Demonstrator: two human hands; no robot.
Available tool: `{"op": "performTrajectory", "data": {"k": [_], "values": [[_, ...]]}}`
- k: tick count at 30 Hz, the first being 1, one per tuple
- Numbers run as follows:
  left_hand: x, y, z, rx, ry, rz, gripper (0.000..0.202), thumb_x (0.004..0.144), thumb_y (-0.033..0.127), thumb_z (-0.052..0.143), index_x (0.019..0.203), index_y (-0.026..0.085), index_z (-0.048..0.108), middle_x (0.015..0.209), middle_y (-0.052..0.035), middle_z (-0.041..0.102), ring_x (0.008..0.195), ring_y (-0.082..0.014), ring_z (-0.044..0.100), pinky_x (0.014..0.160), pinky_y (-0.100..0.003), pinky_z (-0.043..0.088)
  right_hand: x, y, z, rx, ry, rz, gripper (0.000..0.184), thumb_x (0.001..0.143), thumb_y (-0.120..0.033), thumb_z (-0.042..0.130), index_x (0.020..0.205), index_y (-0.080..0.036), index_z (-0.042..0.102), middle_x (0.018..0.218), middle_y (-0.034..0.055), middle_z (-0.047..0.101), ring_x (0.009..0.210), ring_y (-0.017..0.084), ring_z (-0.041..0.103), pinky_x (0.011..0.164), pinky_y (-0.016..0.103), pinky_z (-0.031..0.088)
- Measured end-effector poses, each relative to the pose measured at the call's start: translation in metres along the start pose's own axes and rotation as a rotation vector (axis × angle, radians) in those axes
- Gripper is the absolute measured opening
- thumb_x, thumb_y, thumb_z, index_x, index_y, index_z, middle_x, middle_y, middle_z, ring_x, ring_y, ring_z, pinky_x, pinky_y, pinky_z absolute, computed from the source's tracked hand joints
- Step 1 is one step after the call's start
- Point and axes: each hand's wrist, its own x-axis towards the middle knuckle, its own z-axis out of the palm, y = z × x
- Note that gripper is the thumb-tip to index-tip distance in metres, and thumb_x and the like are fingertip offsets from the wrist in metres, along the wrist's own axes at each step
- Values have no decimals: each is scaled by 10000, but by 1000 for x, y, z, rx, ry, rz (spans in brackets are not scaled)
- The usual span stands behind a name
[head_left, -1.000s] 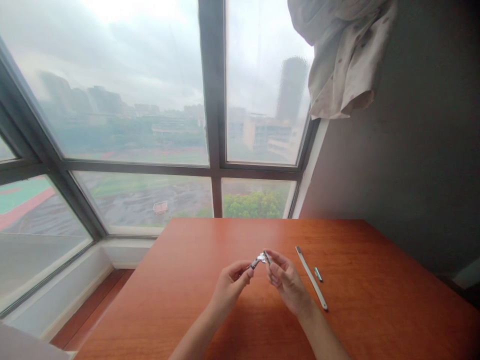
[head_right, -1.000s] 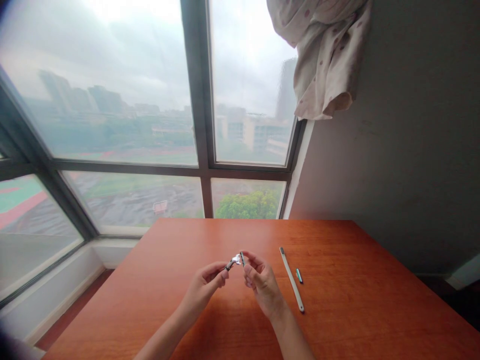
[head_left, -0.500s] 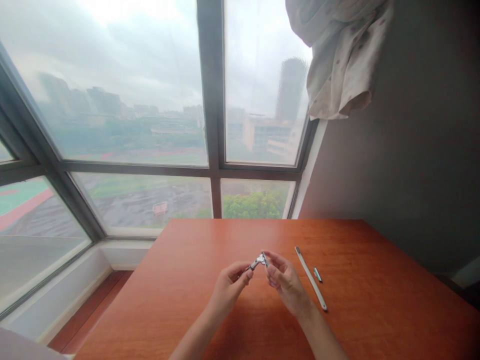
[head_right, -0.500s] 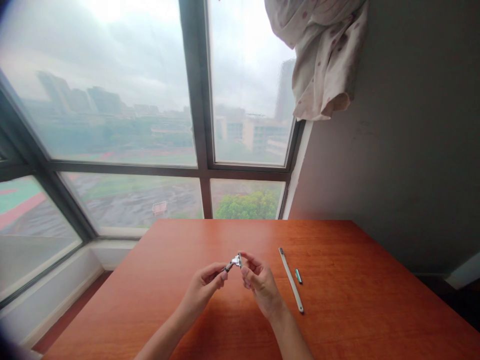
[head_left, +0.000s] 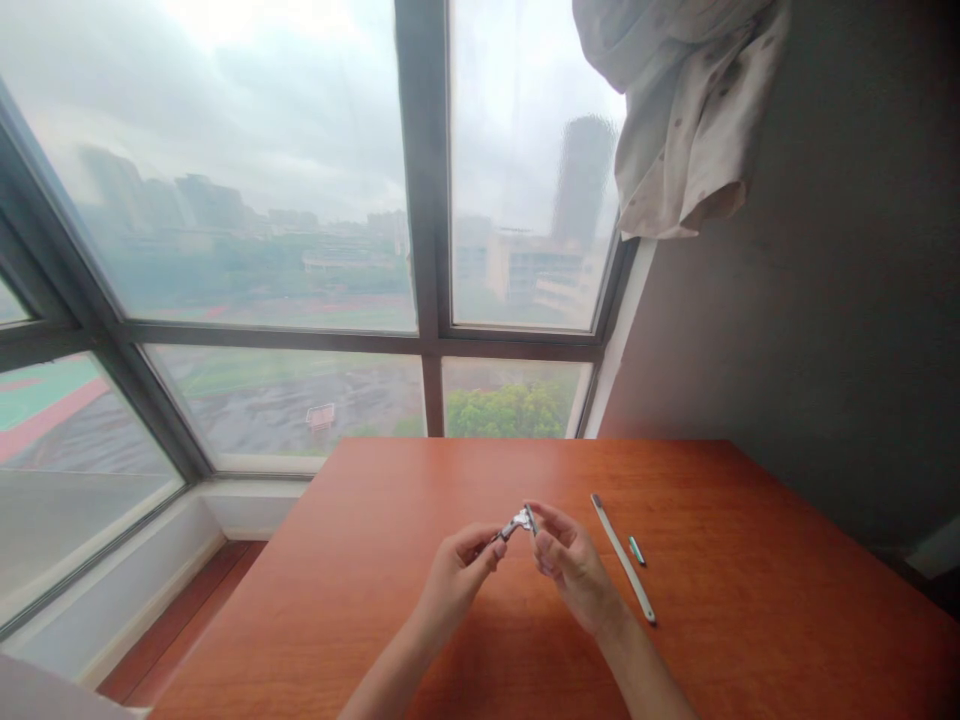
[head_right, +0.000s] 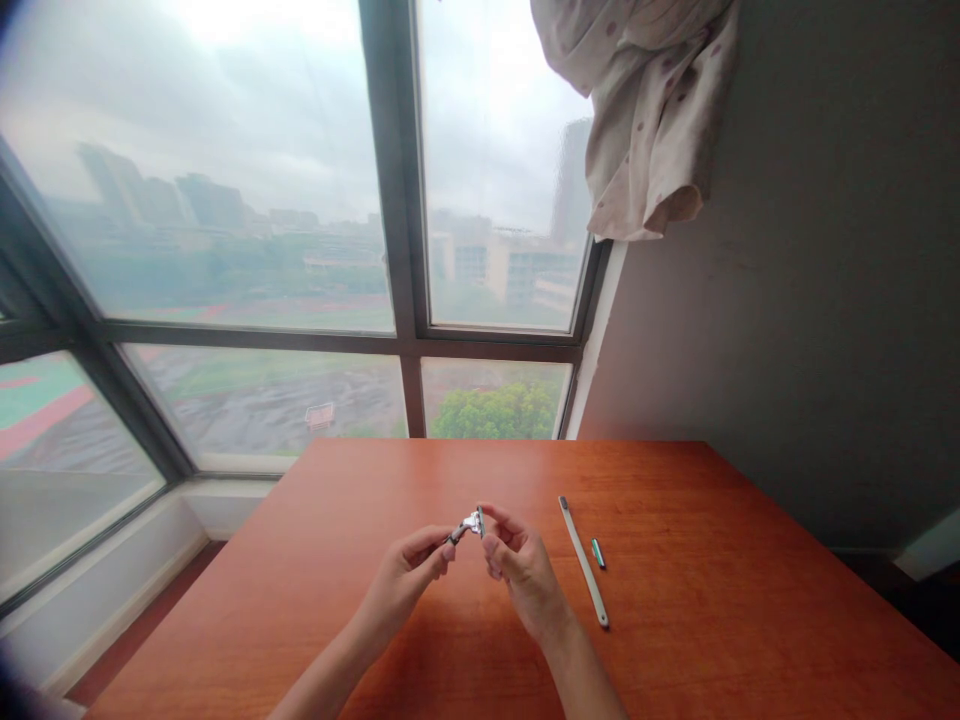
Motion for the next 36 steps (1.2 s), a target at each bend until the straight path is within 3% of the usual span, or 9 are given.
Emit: {"op": "performTrajectory", "data": {"k": [21,36], "values": [[0,-1,-2,-27,-31,11,334,775,421,677,953,150,757,646,-5,530,598,-125,431,555,-226,356,-1,2,-3,-31,-36,-35,440,768,-390,747,1167,-227,656,628,-63,382,508,55,279,456,192,236],[0,1,-2,84,-37,80,301,823,405,625,919,147,745,660,-4,506,612,-130,439,570,-224,368,-1,1,-4,-80,-69,-48,446,791,-386,727,1196,-222,639,611,-72,341,509,57,263,462,196,235]]}}
